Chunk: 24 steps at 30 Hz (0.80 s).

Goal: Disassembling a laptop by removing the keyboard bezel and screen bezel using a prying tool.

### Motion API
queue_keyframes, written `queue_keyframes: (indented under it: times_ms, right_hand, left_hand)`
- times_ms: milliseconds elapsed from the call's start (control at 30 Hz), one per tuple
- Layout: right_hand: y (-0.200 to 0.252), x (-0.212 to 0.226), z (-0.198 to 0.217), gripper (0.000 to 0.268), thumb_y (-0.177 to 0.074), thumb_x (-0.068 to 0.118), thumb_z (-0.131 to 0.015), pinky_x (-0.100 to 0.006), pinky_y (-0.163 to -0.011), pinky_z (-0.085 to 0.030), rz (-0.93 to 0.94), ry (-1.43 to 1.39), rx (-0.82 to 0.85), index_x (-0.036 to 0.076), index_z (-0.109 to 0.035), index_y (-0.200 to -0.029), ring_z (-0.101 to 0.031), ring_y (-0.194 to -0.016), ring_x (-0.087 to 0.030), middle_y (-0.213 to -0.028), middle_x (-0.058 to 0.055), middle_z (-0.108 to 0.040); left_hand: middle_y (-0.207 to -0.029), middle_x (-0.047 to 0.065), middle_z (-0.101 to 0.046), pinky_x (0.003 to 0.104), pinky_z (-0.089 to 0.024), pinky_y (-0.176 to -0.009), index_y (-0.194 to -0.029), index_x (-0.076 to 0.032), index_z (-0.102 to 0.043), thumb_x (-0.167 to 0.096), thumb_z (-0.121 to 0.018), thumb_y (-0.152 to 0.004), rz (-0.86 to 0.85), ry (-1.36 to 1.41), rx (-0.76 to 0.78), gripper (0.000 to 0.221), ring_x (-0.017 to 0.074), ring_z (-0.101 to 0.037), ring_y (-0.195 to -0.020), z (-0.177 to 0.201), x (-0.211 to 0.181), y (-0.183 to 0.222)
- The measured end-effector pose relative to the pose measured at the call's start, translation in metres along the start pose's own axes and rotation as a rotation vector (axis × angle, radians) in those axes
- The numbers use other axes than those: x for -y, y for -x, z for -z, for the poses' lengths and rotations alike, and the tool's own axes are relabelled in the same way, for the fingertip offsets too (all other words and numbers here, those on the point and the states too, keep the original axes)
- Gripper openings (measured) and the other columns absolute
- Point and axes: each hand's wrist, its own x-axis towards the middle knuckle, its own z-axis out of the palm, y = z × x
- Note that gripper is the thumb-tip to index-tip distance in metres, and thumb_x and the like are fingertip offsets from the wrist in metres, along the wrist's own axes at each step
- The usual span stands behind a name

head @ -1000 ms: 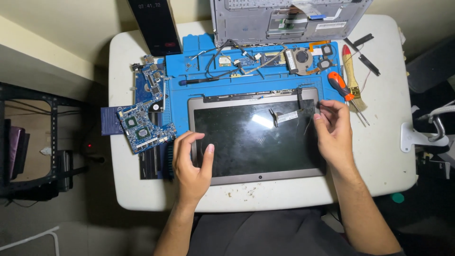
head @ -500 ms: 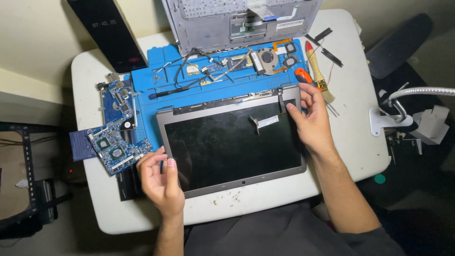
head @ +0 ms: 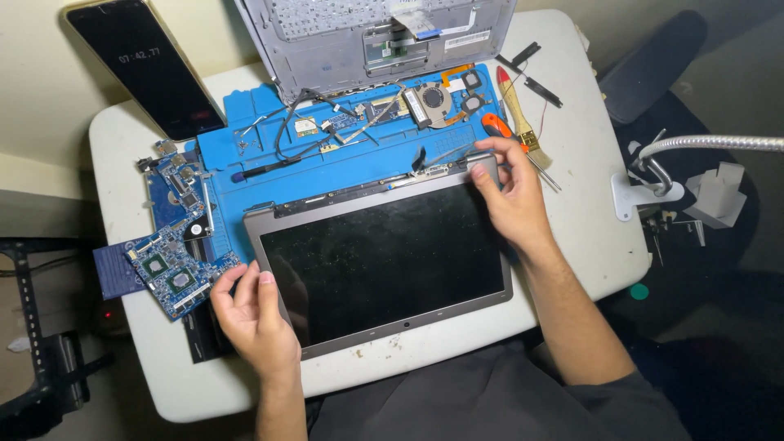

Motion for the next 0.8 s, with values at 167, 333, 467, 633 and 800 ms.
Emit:
queue_keyframes:
  times_ms: [167,333,467,633,800]
  right_hand:
    - [0.004,0.001,0.0,0.025,-0.106,0.018,-0.051,-0.022,-0.08,-0.045,0.016,0.044,-0.026,0.016,-0.054,-0.131,-0.05,-0.079,-0.006,-0.108,0.0,-0.056]
    - [0.003,0.018,0.001,0.049,-0.094,0.002,-0.059,-0.03,-0.096,-0.053,0.181,0.079,0.095,0.011,-0.041,-0.139,-0.059,-0.114,-0.02,-0.133,-0.015,-0.054]
    - [-0.002,0.036,-0.001,0.052,-0.092,0.031,-0.071,-0.039,-0.098,-0.048,0.182,0.412,0.089,0.015,-0.052,-0.138,-0.062,-0.115,-0.021,-0.123,-0.008,-0.063]
    - [-0.014,0.031,-0.005,0.037,-0.092,0.036,-0.074,-0.038,-0.099,-0.049,0.152,0.431,0.113,0.015,-0.067,-0.123,-0.064,-0.116,-0.021,-0.123,-0.005,-0.068]
    - [-0.023,0.018,-0.011,0.014,-0.096,0.031,-0.074,-0.03,-0.078,-0.045,0.175,0.444,0.028,0.018,-0.071,-0.095,-0.058,-0.084,-0.012,-0.091,0.005,-0.065]
  left_hand:
    - [-0.119,0.015,-0.062,0.03,-0.05,-0.11,-0.119,-0.006,-0.052,-0.005,-0.058,-0.102,-0.009,0.001,-0.011,0.018,0.0314,-0.064,-0.132,0.004,0.007,-0.002]
    - [-0.12,0.015,-0.061,0.03,-0.051,-0.107,-0.118,-0.006,-0.051,-0.004,-0.058,-0.102,-0.013,0.014,-0.029,0.018,0.033,-0.064,-0.132,0.005,0.009,-0.002]
    - [-0.117,0.015,-0.061,0.032,-0.05,-0.109,-0.116,-0.007,-0.051,-0.003,-0.058,-0.103,-0.06,0.005,-0.038,0.016,0.034,-0.064,-0.129,0.004,0.009,-0.002]
    - [-0.115,0.013,-0.06,0.037,-0.048,-0.113,-0.116,-0.008,-0.05,-0.005,-0.059,-0.101,-0.093,0.026,-0.043,0.017,0.0366,-0.064,-0.128,0.006,0.014,-0.001]
    - [-0.111,0.012,-0.059,0.032,-0.052,-0.107,-0.112,-0.01,-0.049,-0.003,-0.061,-0.1,-0.058,0.083,-0.046,0.018,0.0302,-0.065,-0.123,0.005,0.018,-0.002]
